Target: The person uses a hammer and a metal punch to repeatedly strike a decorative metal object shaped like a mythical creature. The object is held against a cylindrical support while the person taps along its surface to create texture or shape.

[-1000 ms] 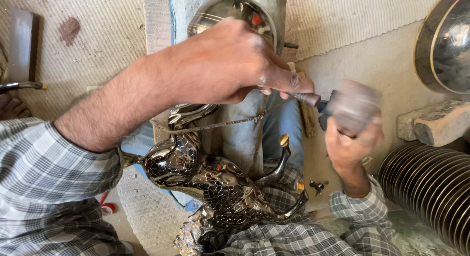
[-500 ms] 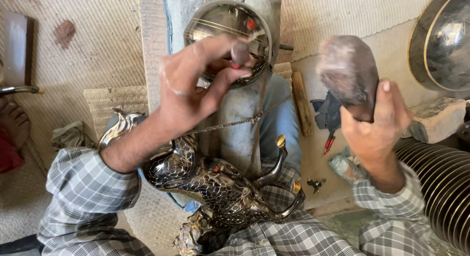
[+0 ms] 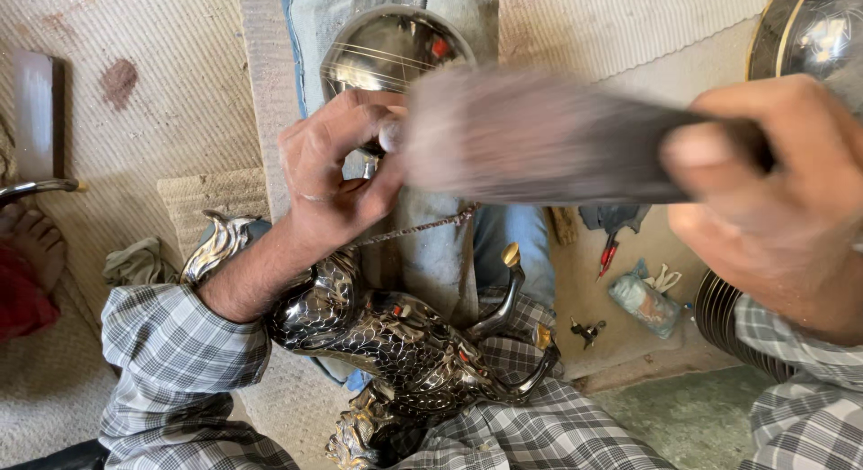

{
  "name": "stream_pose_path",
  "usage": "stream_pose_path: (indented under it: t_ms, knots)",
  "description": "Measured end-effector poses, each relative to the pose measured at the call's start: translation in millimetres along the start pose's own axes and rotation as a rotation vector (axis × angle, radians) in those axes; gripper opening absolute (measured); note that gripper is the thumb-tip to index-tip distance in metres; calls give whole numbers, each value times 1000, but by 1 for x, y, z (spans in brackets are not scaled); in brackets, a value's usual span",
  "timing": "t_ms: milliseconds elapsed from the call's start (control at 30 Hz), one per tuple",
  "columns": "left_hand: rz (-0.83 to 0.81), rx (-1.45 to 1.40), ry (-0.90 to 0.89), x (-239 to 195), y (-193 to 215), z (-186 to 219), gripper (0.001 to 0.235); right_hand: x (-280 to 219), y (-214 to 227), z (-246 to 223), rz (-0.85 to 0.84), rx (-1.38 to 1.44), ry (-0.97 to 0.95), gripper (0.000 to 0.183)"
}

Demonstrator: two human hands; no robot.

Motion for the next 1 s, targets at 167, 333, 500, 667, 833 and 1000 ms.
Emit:
stream_pose_path:
  t_ms: [167,333,500,667,833,1000]
  knots:
    - [-13,-12,49,-5,-3,-10,35,11,4,0,-154,131,34,89]
    - [-99,-16,71,13,-6,-9,28,3,-6,8,-185,118,-113,92]
    - [-226,141,115,27,-11,3,36,-13,-15,15,-5,40,-142,91]
    - [-179,35,63,30,-11,11,33,-34,-20,24,98,-74,-169,90]
    - [-207,170,-1,28,-21,7,32,-65,-32,22,208,-70,-232,90]
    - [-358,248,-99,35,-29,12,52,-95,-60,9,352,30,-303,90]
Point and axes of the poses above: each hand's wrist, its own x-axis towards the middle knuckle, its own y-axis out of the back of the hand, z = x × y, the point moved 9 cm from there along x, towards the middle knuckle, and after that the axes turned 13 degrees about y, right-handed, at the moved point
